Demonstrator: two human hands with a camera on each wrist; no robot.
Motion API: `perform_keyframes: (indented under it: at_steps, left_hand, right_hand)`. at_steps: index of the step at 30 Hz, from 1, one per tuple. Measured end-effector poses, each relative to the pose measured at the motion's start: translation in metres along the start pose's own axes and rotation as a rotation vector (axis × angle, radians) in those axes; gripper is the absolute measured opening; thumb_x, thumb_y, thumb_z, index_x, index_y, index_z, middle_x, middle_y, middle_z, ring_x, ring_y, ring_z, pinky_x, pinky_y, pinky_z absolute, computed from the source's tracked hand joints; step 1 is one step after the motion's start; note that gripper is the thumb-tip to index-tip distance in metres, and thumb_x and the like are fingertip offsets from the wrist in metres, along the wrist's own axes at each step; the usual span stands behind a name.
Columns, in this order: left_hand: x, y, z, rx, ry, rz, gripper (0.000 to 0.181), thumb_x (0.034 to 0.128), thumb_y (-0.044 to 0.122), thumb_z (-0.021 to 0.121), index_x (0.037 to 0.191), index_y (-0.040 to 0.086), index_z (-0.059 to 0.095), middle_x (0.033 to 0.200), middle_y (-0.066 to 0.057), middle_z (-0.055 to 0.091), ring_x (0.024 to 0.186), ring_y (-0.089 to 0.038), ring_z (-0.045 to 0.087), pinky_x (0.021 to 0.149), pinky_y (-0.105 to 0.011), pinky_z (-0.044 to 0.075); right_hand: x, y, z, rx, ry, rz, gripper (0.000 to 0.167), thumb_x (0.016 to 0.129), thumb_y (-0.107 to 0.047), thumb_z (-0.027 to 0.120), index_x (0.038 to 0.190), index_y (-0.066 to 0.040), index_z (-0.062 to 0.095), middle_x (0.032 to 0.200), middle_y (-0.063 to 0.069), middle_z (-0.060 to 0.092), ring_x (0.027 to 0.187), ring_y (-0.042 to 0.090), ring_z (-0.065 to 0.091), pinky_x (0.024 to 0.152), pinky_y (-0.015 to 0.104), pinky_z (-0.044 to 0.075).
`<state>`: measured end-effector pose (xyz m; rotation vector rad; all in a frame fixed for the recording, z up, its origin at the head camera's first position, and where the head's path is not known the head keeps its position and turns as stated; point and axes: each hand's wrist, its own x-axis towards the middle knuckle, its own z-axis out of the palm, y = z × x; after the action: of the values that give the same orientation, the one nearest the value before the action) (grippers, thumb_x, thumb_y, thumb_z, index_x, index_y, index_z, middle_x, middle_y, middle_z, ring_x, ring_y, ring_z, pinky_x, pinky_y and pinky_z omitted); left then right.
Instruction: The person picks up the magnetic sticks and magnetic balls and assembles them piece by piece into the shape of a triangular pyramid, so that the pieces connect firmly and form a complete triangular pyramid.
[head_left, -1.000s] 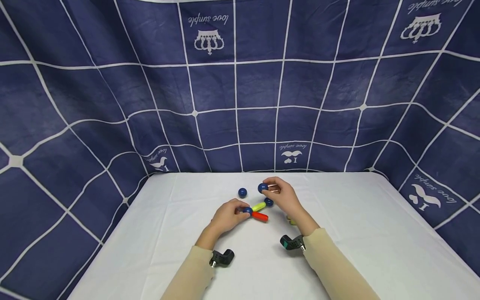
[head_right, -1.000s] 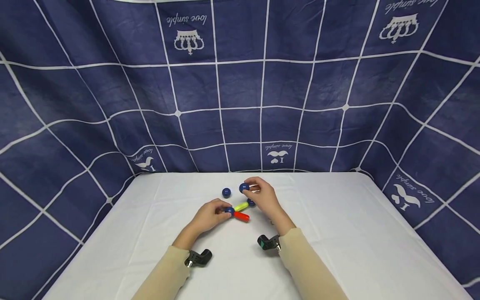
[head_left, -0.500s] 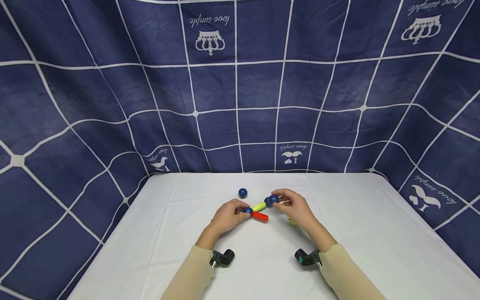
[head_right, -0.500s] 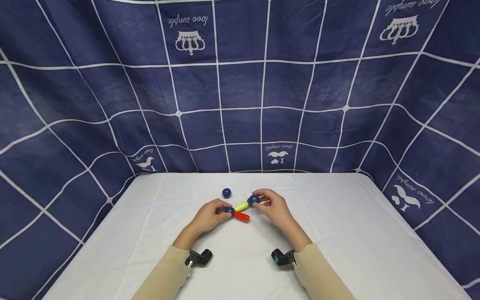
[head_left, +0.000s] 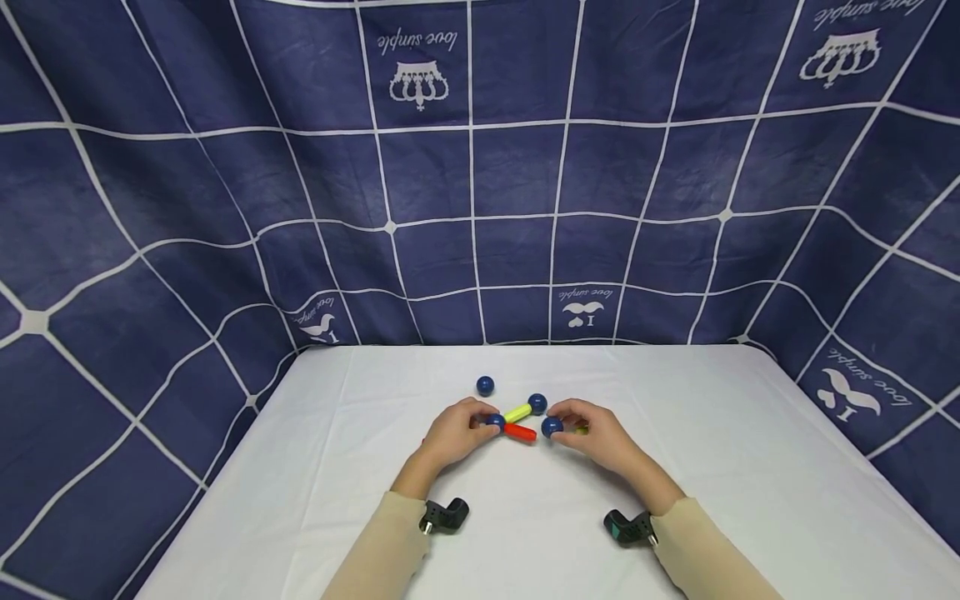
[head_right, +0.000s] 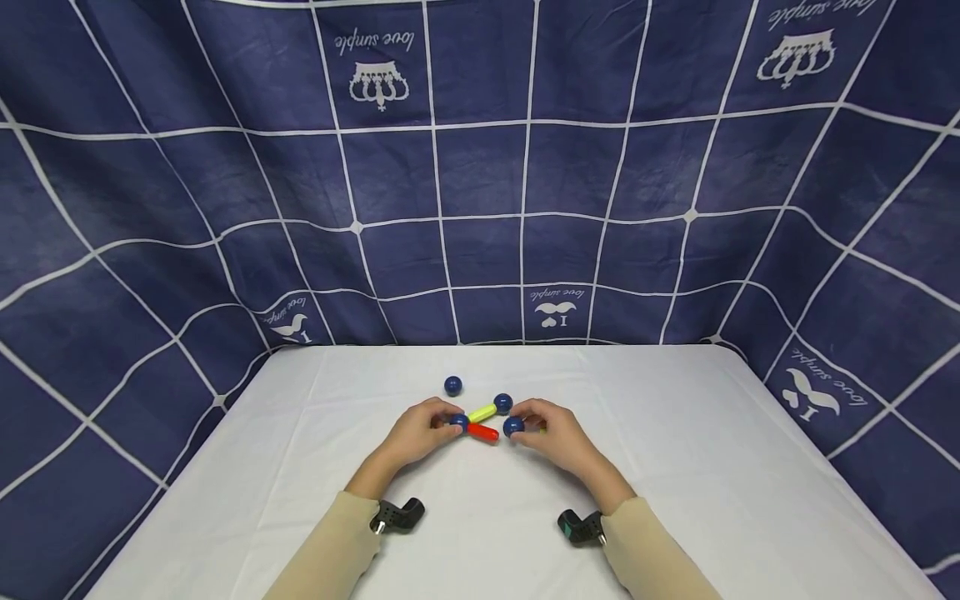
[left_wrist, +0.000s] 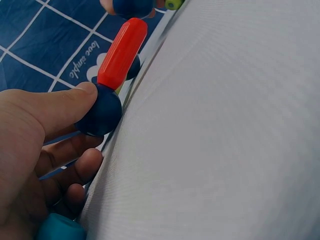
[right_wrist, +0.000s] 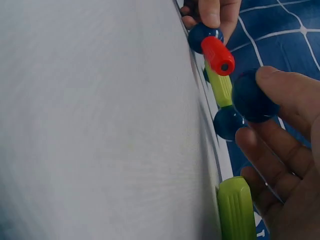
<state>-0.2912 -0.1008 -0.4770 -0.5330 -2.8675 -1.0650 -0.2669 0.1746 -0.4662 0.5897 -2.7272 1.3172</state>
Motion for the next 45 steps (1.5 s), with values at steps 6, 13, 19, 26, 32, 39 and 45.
perform_keyframes:
  at_steps: [6, 13, 19, 26, 32, 39, 45]
  left_hand:
    - [0.001, -0.001, 0.002, 0.004, 0.0, -0.002, 0.028, 0.0892, 0.033, 0.074, 0.114, 0.022, 0.074, 0.099, 0.007, 0.066, 0.076, -0.008, 0.052, 0.066, -0.024, 0.041]
    - [0.0, -0.002, 0.001, 0.001, 0.0, 0.005, 0.028, 0.089, 0.033, 0.074, 0.114, 0.021, 0.074, 0.098, 0.007, 0.066, 0.075, -0.007, 0.052, 0.067, -0.024, 0.041]
    - [-0.001, -0.002, 0.001, 0.008, 0.006, 0.014, 0.027, 0.0886, 0.034, 0.075, 0.113, 0.021, 0.074, 0.099, 0.007, 0.067, 0.075, -0.007, 0.052, 0.067, -0.024, 0.041]
    - [-0.001, -0.001, 0.001, 0.016, -0.002, 0.015, 0.028, 0.0885, 0.035, 0.074, 0.113, 0.022, 0.074, 0.1, 0.007, 0.067, 0.076, -0.007, 0.052, 0.067, -0.024, 0.041]
    - [-0.001, -0.001, 0.001, 0.019, 0.001, 0.012, 0.027, 0.0883, 0.034, 0.074, 0.113, 0.022, 0.074, 0.099, 0.007, 0.067, 0.075, -0.007, 0.052, 0.067, -0.024, 0.041]
    - [-0.001, -0.001, 0.002, 0.024, -0.001, 0.002, 0.028, 0.0886, 0.035, 0.074, 0.113, 0.023, 0.074, 0.098, 0.008, 0.066, 0.076, -0.007, 0.052, 0.068, -0.025, 0.041]
    - [0.0, -0.001, 0.002, 0.024, 0.003, 0.004, 0.027, 0.0889, 0.035, 0.074, 0.113, 0.023, 0.074, 0.098, 0.008, 0.066, 0.076, -0.007, 0.052, 0.067, -0.025, 0.041]
  right_hand:
    - [-0.002, 0.001, 0.002, -0.023, -0.037, 0.009, 0.031, 0.083, -0.025, 0.082, 0.112, -0.025, 0.07, 0.104, -0.006, 0.072, 0.098, 0.016, 0.064, 0.084, 0.031, 0.05]
    - [-0.003, 0.0, 0.005, -0.052, -0.07, -0.004, 0.03, 0.084, -0.027, 0.081, 0.111, -0.026, 0.069, 0.102, -0.011, 0.071, 0.098, 0.011, 0.064, 0.089, 0.033, 0.05]
    - [-0.004, 0.001, 0.007, -0.079, -0.05, -0.065, 0.028, 0.084, -0.026, 0.081, 0.11, -0.024, 0.07, 0.101, -0.01, 0.072, 0.096, 0.011, 0.066, 0.088, 0.034, 0.051]
    - [-0.004, 0.002, 0.009, -0.082, -0.033, -0.081, 0.028, 0.084, -0.026, 0.081, 0.109, -0.025, 0.07, 0.1, -0.011, 0.072, 0.096, 0.011, 0.066, 0.087, 0.034, 0.051]
    - [-0.004, 0.002, 0.01, -0.099, -0.03, -0.079, 0.03, 0.083, -0.023, 0.082, 0.111, -0.025, 0.07, 0.102, -0.012, 0.072, 0.099, 0.012, 0.066, 0.092, 0.04, 0.051]
    - [-0.005, 0.002, 0.011, -0.137, -0.036, -0.058, 0.031, 0.084, -0.021, 0.08, 0.113, -0.026, 0.069, 0.104, -0.013, 0.071, 0.101, 0.011, 0.065, 0.095, 0.043, 0.05]
    - [-0.004, 0.002, 0.011, -0.146, -0.027, -0.061, 0.031, 0.086, -0.019, 0.078, 0.116, -0.022, 0.069, 0.108, -0.01, 0.071, 0.104, 0.013, 0.064, 0.097, 0.045, 0.049]
